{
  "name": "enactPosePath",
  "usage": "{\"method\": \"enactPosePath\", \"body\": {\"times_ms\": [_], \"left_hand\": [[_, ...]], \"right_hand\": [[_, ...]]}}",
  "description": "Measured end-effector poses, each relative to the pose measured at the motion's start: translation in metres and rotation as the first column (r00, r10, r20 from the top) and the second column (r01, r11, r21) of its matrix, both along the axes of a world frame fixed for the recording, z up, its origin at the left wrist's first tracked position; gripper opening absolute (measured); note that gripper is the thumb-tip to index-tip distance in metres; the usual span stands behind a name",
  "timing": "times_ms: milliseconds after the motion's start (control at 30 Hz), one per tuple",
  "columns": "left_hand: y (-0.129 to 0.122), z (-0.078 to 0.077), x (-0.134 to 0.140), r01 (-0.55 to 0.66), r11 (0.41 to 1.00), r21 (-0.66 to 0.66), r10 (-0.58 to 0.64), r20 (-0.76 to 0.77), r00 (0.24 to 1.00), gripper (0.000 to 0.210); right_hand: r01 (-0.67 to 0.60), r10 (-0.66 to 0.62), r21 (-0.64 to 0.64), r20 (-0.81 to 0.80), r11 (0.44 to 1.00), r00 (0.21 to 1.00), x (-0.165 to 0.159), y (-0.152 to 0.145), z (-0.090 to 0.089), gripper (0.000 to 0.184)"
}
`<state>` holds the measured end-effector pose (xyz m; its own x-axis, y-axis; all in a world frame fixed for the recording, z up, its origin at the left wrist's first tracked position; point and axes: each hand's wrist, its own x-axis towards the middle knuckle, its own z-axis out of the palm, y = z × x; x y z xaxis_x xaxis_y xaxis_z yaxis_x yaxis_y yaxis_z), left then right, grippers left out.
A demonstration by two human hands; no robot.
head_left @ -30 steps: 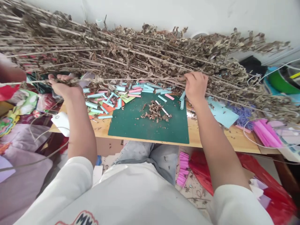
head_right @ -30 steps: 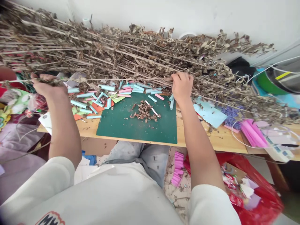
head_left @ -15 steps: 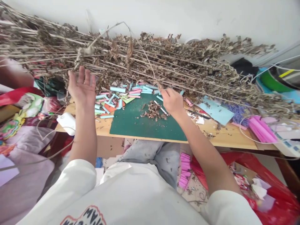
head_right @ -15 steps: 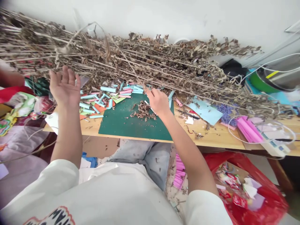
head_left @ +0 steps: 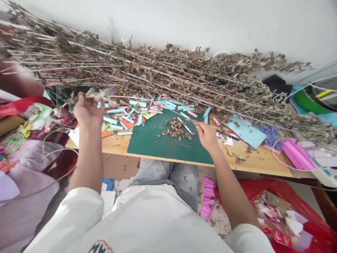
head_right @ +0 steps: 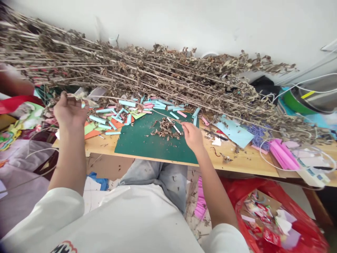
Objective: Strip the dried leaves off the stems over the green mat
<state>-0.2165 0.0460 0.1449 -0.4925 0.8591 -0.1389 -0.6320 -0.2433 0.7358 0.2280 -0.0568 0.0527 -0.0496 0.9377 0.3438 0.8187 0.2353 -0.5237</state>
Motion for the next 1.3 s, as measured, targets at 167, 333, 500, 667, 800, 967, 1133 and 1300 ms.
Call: {"method": "enactPosePath", "body": {"times_ms": [167, 333, 500, 667, 800, 967, 1133, 1300], "left_hand": [[-0.028, 0.021, 0.043, -0.037, 0.998, 0.052, 0.038, -0.016, 0.999, 0.006], [-0.050, 0.045, 0.081, 0.036, 0.991, 0.125, -0.023, -0.100, 0.995, 0.010], [-0.026, 0.031, 0.059, 0.001, 0.994, 0.108, 0.018, -0.175, 0.984, 0.012], [0.019, -0.011, 0.000, -0.139, 0.989, -0.051, 0.129, -0.160, 0.979, 0.008], [0.036, -0.032, -0.027, -0.167, 0.948, -0.270, 0.160, -0.047, 0.986, 0.012], [0.021, -0.043, -0.020, 0.063, 0.955, -0.290, -0.056, 0.033, 0.998, 0.036], [-0.036, -0.058, 0.052, 0.188, 0.958, -0.216, -0.202, -0.045, 0.978, 0.036], [-0.097, -0.081, 0.167, 0.626, 0.723, -0.291, -0.686, -0.198, 0.700, 0.052]], "right_hand": [[0.108, -0.108, 0.011, 0.018, 0.994, 0.994, 0.040, -0.012, -0.001, 0.031], [0.206, -0.205, 0.030, -0.029, 0.978, 0.978, 0.067, -0.008, -0.009, 0.030], [0.248, -0.246, 0.072, -0.027, 0.966, 0.969, 0.057, -0.002, -0.005, 0.032], [0.137, -0.142, 0.063, 0.088, 0.989, 0.986, 0.019, -0.008, 0.012, 0.032], [-0.013, 0.013, -0.002, 0.112, 1.000, 0.994, -0.015, -0.020, 0.021, 0.030], [-0.034, 0.034, 0.006, 0.019, 0.999, 0.999, -0.044, -0.024, 0.022, 0.028], [0.020, -0.012, 0.056, -0.135, 0.998, 0.991, -0.062, -0.018, 0.013, 0.025], [0.047, -0.040, 0.020, -0.263, 0.999, 0.964, -0.083, -0.017, 0.008, 0.023]]}}
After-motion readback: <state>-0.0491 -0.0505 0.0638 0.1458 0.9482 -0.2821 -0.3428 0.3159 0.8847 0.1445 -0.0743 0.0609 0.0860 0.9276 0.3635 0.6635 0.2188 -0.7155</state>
